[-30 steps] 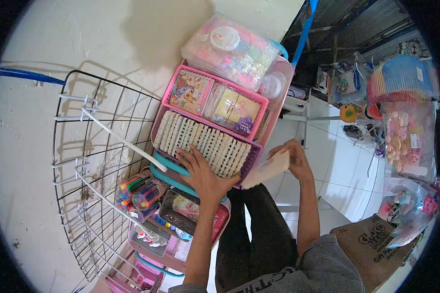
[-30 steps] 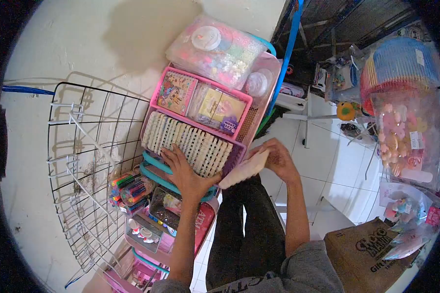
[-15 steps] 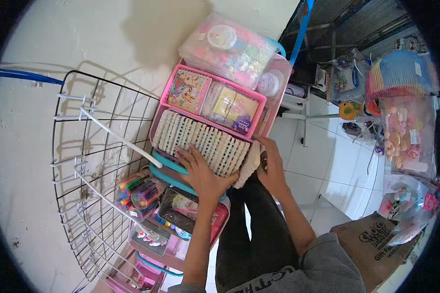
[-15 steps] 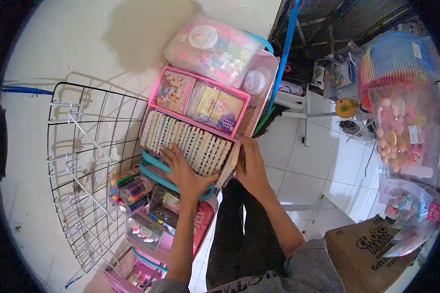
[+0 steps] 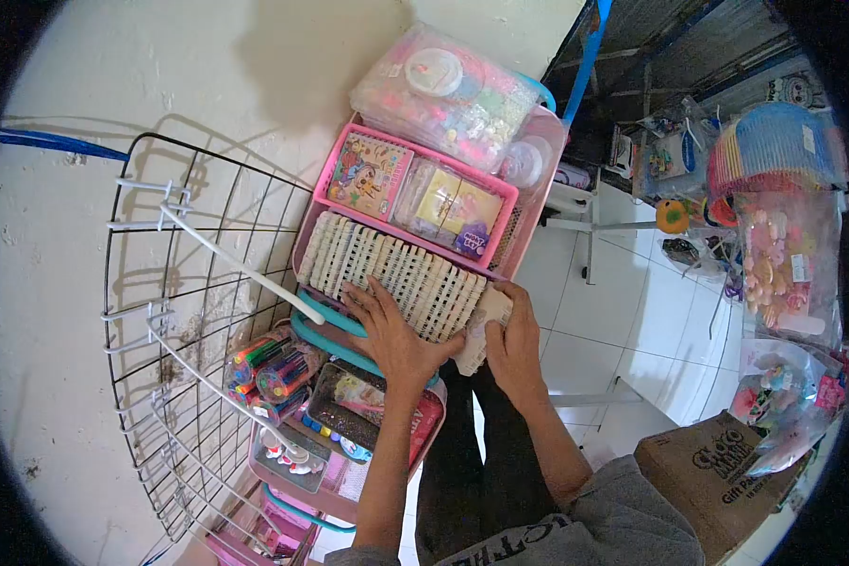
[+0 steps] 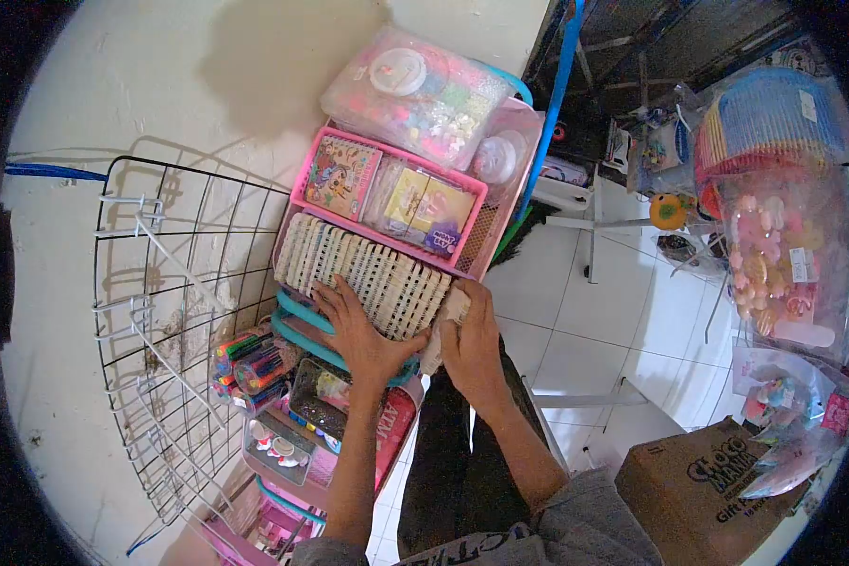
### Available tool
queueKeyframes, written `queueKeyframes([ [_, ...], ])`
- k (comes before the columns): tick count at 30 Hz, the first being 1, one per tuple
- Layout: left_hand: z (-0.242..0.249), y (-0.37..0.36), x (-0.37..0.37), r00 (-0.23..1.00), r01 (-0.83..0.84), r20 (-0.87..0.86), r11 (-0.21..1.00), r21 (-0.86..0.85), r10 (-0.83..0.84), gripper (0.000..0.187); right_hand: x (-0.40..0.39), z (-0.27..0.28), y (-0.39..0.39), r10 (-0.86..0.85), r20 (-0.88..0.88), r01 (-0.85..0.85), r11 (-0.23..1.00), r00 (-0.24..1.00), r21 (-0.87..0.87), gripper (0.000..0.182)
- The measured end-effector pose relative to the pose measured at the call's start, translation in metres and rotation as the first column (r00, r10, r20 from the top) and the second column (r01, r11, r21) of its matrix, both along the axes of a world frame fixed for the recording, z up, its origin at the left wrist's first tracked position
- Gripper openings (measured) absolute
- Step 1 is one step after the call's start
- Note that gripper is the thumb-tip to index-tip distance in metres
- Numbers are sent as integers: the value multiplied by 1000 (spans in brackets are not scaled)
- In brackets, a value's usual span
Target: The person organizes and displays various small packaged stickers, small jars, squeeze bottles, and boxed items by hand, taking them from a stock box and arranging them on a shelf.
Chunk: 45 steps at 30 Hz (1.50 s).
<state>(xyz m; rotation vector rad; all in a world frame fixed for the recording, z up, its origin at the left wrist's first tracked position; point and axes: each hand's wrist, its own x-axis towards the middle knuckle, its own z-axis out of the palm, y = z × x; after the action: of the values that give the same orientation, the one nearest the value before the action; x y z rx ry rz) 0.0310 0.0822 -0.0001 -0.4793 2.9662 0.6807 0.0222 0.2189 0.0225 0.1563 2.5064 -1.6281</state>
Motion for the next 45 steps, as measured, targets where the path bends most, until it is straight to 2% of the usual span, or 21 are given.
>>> queueKeyframes([
  [4,1,1,-1,999,-6,39,1000,-21,7,129,-5,-12,-3,38,-63,-33,996,997,82,45],
  [9,4,1,-3,998,13,55,999,-30,-11,127,-3,-11,-25,-166,-185,209,947,969,244,40],
  [13,2,-1,-1,998,18,58,1000,-16,-17,127,2,-26,-27,-202,-243,241,960,949,143,39],
  [16,-4,-1,2,1000,8,-4,1000,26,-8,129,3,-24,-23,-177,-221,203,974,959,101,37],
  [18,-3,0,1,1000,3,-2,1000,26,-3,129,-1,-20,-26,-202,-29,204,967,979,151,37],
  [19,-2,1,1,1000,-4,1,1000,20,4,129,0,-25,-27,-203,-29,205,967,979,154,37],
  [21,-4,0,2,1000,3,-6,1000,12,-3,129,3,-38,-31,-144,-123,181,901,982,395,37],
  [22,-3,-1,1,1000,9,-14,1000,1,-9,128,2,-40,-31,-142,-124,180,903,982,391,37],
  [24,5,-1,-1,1000,15,17,1000,-2,-15,127,0,-40,-30,-175,-276,309,756,945,578,45],
  [25,8,0,-1,998,21,52,1000,3,-21,126,-2,-42,-31,-177,-274,309,756,945,578,45],
  [27,4,-3,2,999,41,22,999,25,-41,124,-6,-44,-29,-96,-148,168,768,984,619,53],
  [29,5,-7,0,998,63,-27,997,48,-62,121,-7,-42,-27,-102,-141,166,797,985,581,55],
  [31,8,-10,-1,996,43,84,998,-39,-39,112,-8,-42,-26,-111,-138,168,829,984,534,58],
  [32,7,-14,-4,998,7,59,999,-42,-5,97,-4,-42,-26,-189,-209,263,868,959,421,61],
  [33,6,-19,-9,998,12,61,999,-44,-10,97,1,-42,-27,-272,-265,347,889,925,299,64],
  [34,5,-24,-17,999,-46,-31,998,-43,45,90,5,-38,-30,-275,-261,349,888,925,300,64],
  [35,4,-28,-26,987,-104,-124,994,-36,99,84,8,-31,-37,-239,-277,316,905,931,283,65],
  [37,6,-31,-43,985,-105,-149,990,-97,90,75,13,-30,-48,-202,-294,283,921,934,266,66],
  [39,-5,-38,-53,980,-120,-182,975,-187,86,76,12,-36,-57,65,-125,11,851,990,526,67],
  [41,-10,-38,-56,988,-98,-140,969,-225,68,77,10,-34,-59,88,-147,11,825,985,565,66],
  [45,-9,-32,-57,997,-63,-56,956,-286,49,77,3,-25,-44,122,-158,-25,862,980,507,59],
])
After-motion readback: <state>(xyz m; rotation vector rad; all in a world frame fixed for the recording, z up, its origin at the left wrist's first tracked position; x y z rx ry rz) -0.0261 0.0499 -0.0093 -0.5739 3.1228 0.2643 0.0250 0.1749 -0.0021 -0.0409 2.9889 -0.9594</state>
